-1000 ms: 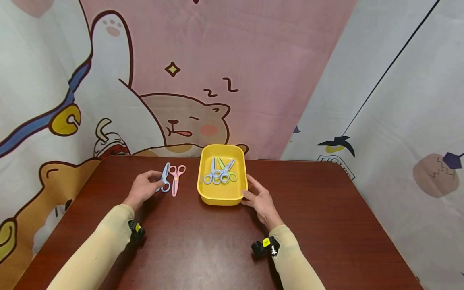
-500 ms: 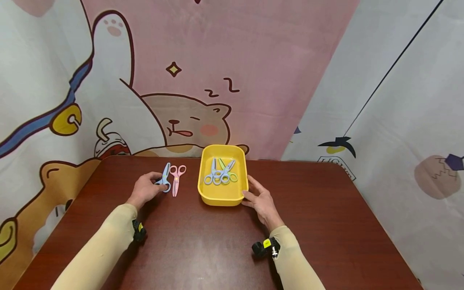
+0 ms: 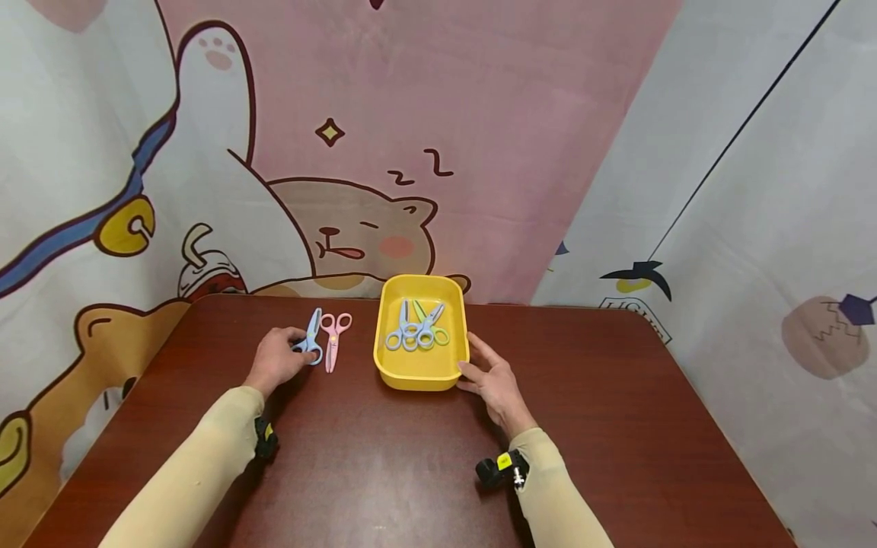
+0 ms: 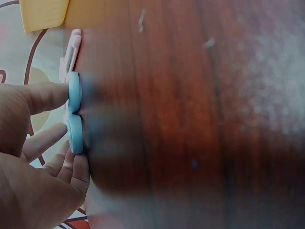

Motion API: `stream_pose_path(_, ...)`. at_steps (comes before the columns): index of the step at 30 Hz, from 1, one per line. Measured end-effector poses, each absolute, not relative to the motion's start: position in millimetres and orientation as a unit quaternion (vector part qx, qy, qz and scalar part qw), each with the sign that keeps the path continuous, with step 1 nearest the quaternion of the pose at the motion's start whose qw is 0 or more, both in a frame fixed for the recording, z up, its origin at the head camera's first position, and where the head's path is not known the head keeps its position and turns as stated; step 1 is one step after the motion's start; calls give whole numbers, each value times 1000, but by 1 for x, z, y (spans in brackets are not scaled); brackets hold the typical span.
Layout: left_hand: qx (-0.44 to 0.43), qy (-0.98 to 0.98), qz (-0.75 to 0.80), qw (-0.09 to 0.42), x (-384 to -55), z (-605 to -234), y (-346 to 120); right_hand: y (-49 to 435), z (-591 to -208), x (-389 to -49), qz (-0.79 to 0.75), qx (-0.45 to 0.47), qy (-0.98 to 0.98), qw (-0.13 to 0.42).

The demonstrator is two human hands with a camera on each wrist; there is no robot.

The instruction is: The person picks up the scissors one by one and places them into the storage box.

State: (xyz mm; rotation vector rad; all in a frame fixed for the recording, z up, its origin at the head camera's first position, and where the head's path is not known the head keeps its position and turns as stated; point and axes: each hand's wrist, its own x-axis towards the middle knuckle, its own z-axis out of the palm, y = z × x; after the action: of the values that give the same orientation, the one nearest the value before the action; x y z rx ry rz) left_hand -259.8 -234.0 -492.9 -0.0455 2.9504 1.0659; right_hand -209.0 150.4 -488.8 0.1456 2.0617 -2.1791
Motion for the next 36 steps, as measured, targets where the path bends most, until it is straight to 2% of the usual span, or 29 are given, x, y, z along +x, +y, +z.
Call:
stream_pose_path(10, -35, 934, 354, 27, -260, -488, -232, 150, -488, -208, -723, 48, 685, 68)
stream_pose_path(36, -54, 924, 377, 21, -260, -488, -243, 151, -488, -208, -727, 47, 681, 72)
